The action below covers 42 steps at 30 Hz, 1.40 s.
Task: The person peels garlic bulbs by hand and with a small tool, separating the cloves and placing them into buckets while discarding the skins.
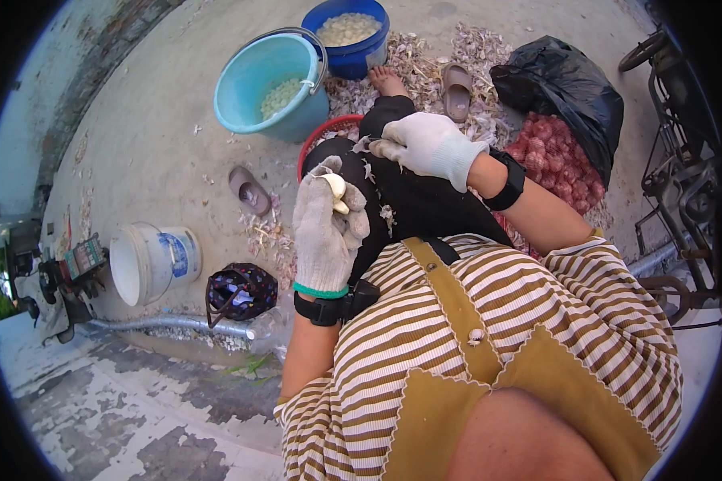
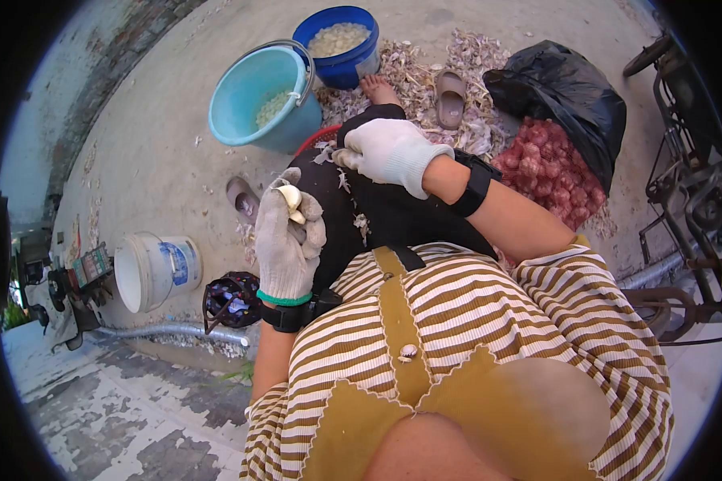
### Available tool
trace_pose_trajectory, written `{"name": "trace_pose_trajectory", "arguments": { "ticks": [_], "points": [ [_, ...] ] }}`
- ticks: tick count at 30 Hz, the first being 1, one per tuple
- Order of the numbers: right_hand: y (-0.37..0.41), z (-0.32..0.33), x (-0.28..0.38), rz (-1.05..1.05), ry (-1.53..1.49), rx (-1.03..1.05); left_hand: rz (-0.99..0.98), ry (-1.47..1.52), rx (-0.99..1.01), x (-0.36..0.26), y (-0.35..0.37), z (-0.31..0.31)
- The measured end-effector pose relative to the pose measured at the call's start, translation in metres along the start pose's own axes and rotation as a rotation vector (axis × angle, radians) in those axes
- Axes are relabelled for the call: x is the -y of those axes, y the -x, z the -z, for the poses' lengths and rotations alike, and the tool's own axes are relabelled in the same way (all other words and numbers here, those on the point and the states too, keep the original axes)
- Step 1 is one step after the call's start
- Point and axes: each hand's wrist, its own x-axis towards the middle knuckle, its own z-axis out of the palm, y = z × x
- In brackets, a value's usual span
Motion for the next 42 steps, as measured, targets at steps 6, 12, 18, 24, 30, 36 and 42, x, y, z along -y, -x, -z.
{"name": "trace_pose_trajectory", "arguments": {
  "ticks": [6,12,18,24,30,36,42],
  "points": [
    [0.013,0.002,0.008,-0.219,-1.099,0.283,-0.016,0.019,0.011,0.002,-0.003,0.009],
    [0.017,-0.013,0.034,-0.167,-1.460,0.347,-0.101,-0.220,-0.103,0.014,-0.008,-0.003],
    [0.018,-0.018,0.044,-0.084,-1.121,0.134,-0.130,-0.390,-0.141,0.006,-0.007,-0.008],
    [0.020,-0.017,0.047,-0.013,-1.109,0.026,-0.121,-0.106,-0.175,0.005,-0.009,-0.016],
    [0.015,-0.028,0.041,0.022,-1.365,0.133,-0.141,-0.157,-0.189,0.012,-0.009,-0.017],
    [0.025,-0.018,0.049,0.092,-0.920,-0.100,-0.230,-0.356,-0.290,0.013,-0.011,-0.018],
    [0.019,0.000,0.037,-0.173,-1.387,0.269,-0.138,-0.038,-0.157,0.005,-0.008,-0.005]
  ]
}}
